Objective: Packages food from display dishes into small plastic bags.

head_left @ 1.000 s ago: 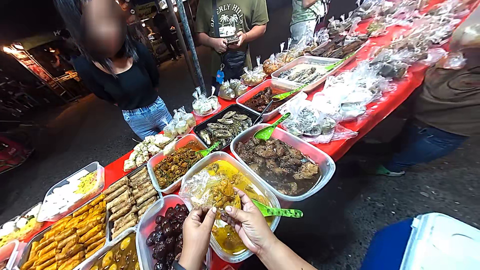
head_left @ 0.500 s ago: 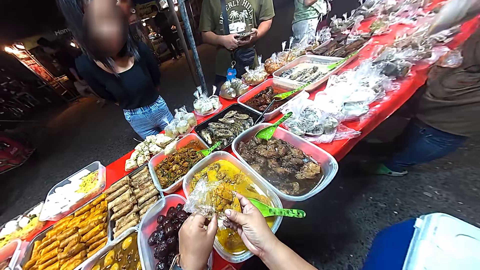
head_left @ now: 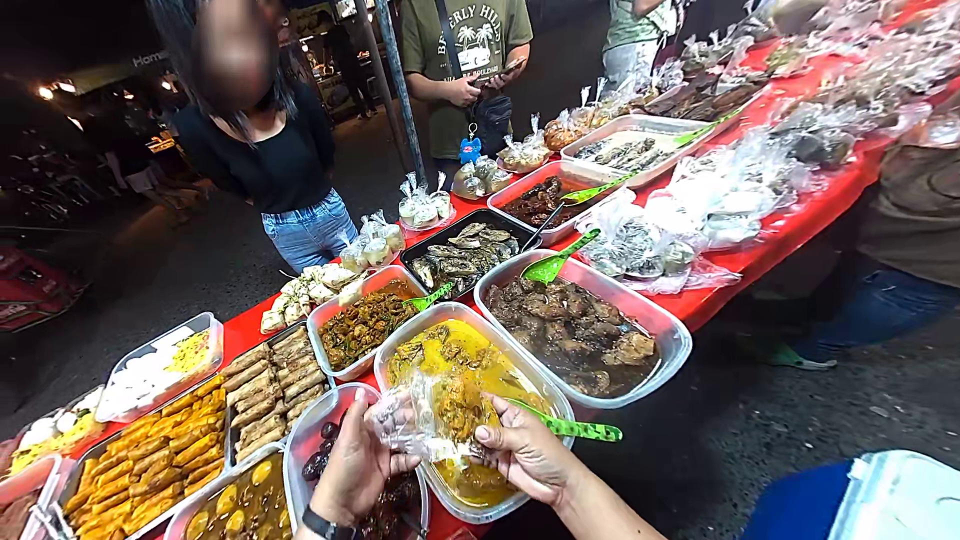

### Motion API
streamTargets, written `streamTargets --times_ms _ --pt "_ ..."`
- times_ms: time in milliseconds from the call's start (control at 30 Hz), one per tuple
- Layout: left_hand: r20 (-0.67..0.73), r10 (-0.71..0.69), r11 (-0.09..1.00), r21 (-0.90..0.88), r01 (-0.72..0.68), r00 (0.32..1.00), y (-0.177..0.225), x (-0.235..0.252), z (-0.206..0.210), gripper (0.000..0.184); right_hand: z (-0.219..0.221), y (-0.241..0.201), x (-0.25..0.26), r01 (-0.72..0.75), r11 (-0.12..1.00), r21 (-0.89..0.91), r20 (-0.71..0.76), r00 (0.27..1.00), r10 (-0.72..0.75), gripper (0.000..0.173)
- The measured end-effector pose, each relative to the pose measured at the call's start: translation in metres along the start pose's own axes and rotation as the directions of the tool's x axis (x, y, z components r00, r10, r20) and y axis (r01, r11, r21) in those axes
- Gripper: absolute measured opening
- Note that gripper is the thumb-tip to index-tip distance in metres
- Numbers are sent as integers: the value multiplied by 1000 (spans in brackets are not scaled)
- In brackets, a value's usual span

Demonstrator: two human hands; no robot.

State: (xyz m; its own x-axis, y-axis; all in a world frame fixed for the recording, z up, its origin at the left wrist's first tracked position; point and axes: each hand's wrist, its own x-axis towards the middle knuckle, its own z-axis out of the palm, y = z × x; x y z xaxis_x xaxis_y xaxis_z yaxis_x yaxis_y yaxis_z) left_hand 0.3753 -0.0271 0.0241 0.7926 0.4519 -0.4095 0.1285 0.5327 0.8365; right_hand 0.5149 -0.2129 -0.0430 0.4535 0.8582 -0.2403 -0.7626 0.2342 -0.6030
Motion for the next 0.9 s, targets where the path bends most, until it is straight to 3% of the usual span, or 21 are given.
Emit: streamTargets --times_ms 100,200,267,333,433,500,600,733,800,900 --pt "81 6 999 34 -9 997 16 -1 11 27 -6 2 6 -64 991 -114 55 996 70 65" --pt "107 0 996 -89 9 994 22 6 29 23 0 -1 13 31 873 -487 -34 998 -55 63" --pt "111 -9 988 -152 26 994 22 8 38 23 16 -9 15 101 798 -594 -109 973 -203 42" --pt "129 -3 987 -159 24 992 19 11 42 23 38 -26 13 75 846 -528 -108 982 -155 34" --pt "120 28 976 -216 -2 992 15 15 39 27 62 -44 19 -54 880 -472 -5 998 59 19" --pt "114 38 959 -282 -4 993 12 18 32 30 70 -46 27 -98 939 -330 12 994 108 10" --pt "81 25 971 -239 -5 996 1 17 20 24 70 -42 35 -83 996 -19 7 996 83 23" --pt "-158 2 998 -67 -13 987 -10 16 19 7 69 -39 29 -151 984 90 17 989 150 32" --pt "-170 -16 980 -196 -17 985 -9 17 19 1 65 -35 28 -196 975 107 55 980 191 37" --pt "-113 -23 902 -431 -28 993 -10 18 20 8 62 -33 27 -244 960 140 49 970 239 42"
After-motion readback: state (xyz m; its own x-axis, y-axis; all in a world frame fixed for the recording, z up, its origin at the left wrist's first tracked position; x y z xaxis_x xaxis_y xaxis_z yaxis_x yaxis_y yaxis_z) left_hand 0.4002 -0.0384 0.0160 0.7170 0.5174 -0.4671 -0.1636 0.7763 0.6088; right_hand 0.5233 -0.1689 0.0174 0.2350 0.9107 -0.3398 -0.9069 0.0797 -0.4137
